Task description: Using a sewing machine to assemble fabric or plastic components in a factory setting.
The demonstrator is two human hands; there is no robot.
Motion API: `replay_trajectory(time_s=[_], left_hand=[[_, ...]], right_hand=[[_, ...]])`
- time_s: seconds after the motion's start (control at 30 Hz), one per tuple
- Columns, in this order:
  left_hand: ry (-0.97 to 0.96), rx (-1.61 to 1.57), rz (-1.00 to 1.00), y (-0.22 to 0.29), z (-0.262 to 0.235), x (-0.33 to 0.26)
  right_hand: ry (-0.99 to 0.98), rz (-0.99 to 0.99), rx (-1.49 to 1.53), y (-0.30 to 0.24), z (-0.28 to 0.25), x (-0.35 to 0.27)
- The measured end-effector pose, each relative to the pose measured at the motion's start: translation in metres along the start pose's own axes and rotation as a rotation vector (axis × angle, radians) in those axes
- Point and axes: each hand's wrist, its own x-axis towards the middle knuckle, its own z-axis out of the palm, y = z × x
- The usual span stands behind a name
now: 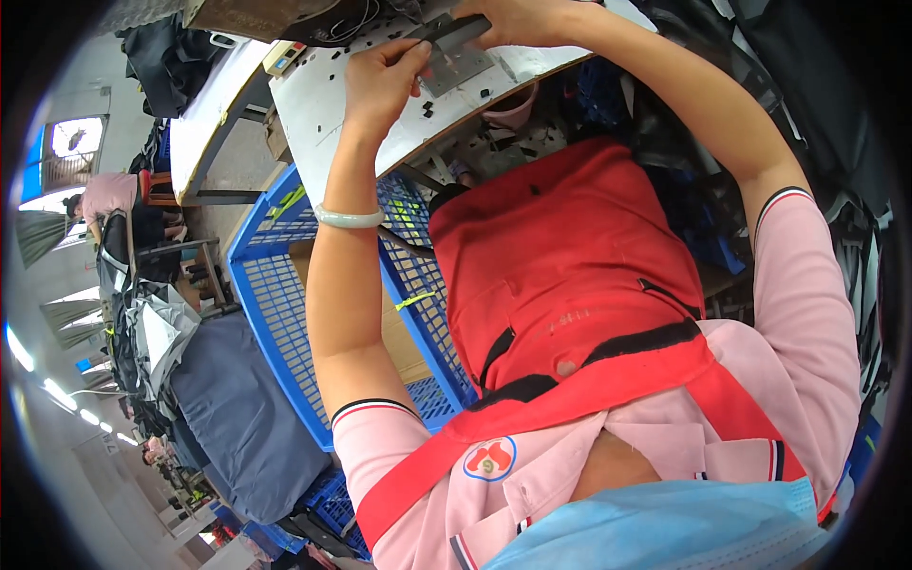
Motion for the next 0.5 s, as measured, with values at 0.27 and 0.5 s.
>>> replay_trajectory(time_s=[0.27,0.5], left_hand=[[0.021,-0.03,0.022,-0.004,0.001,0.015],[0.021,-0.066,0.065,-0.014,-0.005,0.032]], right_hand=[[0.108,-0.085,0.06,0.024,0.011,0.017],[0.183,-0.087,0.006,0.026,0.012,0.033]])
